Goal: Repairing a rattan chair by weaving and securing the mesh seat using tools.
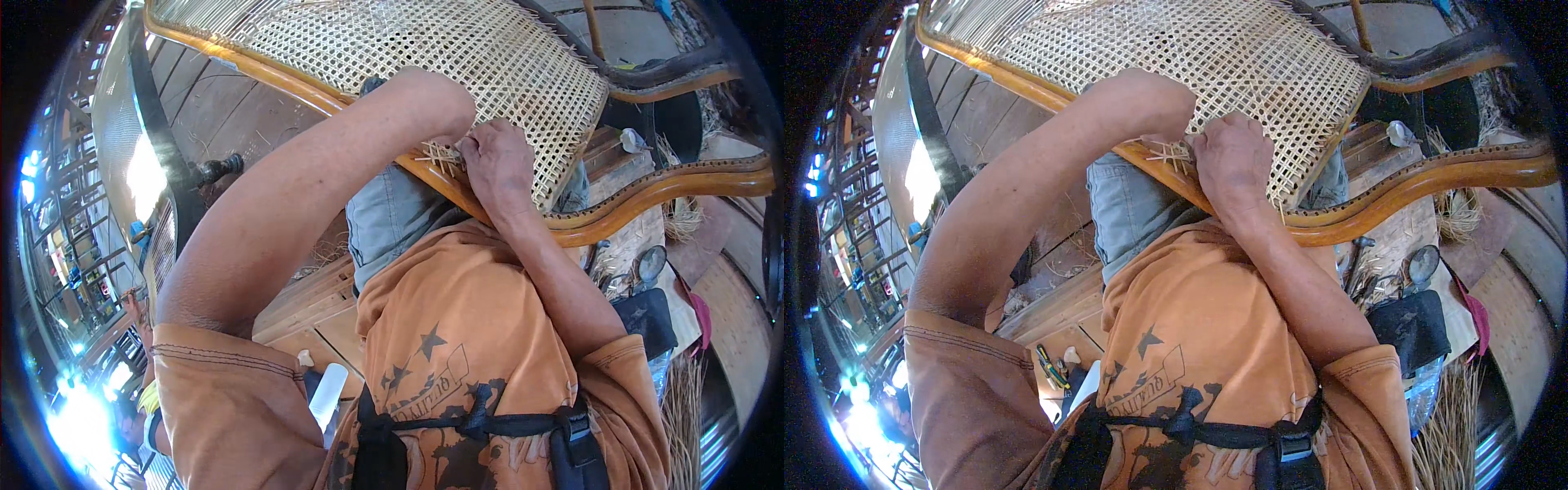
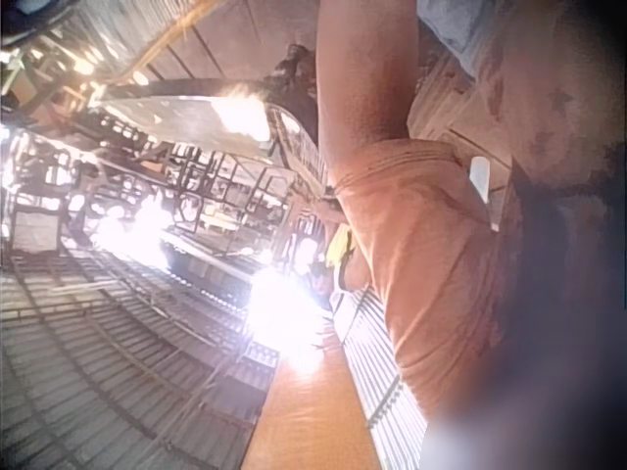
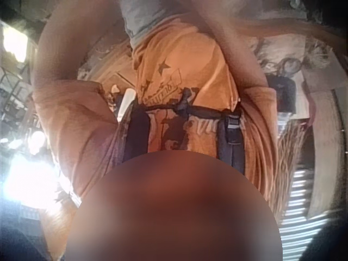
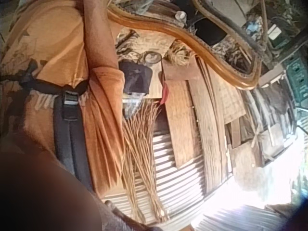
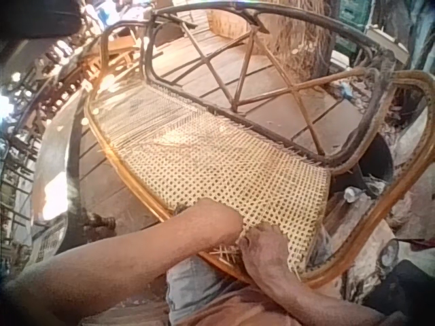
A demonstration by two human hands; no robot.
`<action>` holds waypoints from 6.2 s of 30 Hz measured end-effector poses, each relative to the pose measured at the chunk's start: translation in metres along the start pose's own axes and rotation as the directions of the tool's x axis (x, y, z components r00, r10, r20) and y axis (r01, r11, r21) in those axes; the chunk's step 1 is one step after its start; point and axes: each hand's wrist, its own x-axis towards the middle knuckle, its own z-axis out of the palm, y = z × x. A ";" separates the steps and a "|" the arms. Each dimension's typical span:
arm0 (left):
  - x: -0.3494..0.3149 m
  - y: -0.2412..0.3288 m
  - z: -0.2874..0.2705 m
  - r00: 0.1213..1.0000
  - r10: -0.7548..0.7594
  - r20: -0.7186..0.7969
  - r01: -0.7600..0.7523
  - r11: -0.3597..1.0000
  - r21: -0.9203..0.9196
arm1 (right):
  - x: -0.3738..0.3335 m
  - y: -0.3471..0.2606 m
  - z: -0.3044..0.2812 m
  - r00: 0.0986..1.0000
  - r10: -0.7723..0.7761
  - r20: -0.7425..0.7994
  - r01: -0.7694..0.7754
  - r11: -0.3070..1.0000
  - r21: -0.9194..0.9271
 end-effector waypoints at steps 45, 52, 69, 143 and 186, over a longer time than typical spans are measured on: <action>-0.015 -0.005 0.004 0.981 -0.001 -0.196 0.034 0.985 0.167 | 0.029 0.012 -0.014 0.858 -0.030 0.512 -0.189 0.909 0.370; -0.012 0.010 -0.009 0.994 0.089 -0.066 -0.067 0.955 0.288 | 0.029 0.009 -0.021 0.868 0.000 0.497 -0.222 0.895 0.388; -0.016 -0.012 0.046 0.917 0.076 -0.391 -0.079 0.997 0.008 | 0.017 -0.009 -0.019 0.916 0.085 0.392 -0.150 0.979 0.140; -0.043 -0.021 0.078 0.904 -0.412 -0.118 0.131 0.528 -0.839 | -0.021 0.103 -0.052 0.915 0.316 0.251 -0.402 0.759 0.511; -0.086 0.053 0.073 0.588 -0.441 -0.678 -0.589 0.342 -0.733 | -0.022 0.015 -0.081 0.886 -0.416 0.206 0.041 0.512 0.858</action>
